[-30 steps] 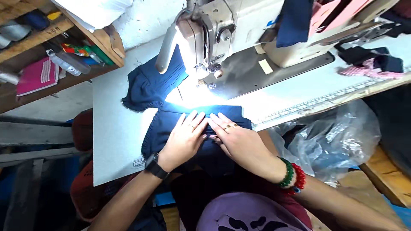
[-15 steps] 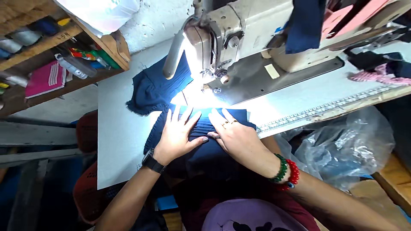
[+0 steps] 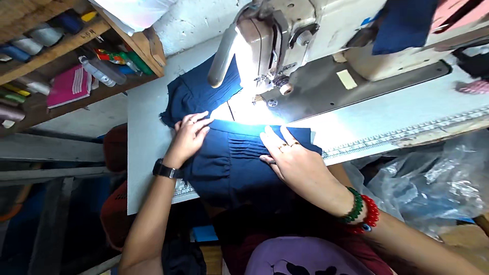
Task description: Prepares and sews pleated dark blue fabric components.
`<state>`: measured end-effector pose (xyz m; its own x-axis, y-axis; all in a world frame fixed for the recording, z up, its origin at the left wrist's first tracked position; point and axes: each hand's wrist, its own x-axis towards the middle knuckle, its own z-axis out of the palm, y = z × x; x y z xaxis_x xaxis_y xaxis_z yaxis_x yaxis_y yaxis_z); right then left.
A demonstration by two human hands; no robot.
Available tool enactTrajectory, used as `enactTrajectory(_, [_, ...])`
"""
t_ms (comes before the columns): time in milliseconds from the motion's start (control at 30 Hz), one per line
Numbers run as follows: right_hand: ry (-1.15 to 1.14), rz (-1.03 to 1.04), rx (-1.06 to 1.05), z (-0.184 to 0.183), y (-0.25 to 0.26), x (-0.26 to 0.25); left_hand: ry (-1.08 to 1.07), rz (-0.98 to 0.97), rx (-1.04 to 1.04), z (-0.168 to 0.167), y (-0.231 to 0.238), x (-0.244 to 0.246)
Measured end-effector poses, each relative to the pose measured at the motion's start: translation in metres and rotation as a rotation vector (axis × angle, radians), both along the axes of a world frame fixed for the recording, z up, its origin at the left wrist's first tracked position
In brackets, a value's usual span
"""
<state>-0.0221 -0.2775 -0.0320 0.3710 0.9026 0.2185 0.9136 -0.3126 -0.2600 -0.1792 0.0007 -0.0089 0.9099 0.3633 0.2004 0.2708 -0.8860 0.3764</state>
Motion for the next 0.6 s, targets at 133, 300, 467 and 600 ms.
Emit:
enactTrajectory(133, [-0.005, 0.004, -0.006, 0.002, -0.001, 0.0, -0.006, 0.002, -0.078, 0.006, 0.016, 0.003])
enactTrajectory(300, [-0.013, 0.011, 0.0, -0.001, -0.001, 0.0, -0.032, 0.033, -0.111, 0.005, 0.013, 0.009])
enactTrajectory(467, [-0.01, 0.003, -0.014, 0.0, -0.001, 0.0, -0.037, 0.05, -0.136, 0.0, 0.022, 0.013])
enactTrajectory(600, [-0.011, -0.003, -0.015, 0.0, 0.0, 0.0, 0.004, 0.035, -0.154, 0.004, 0.022, 0.013])
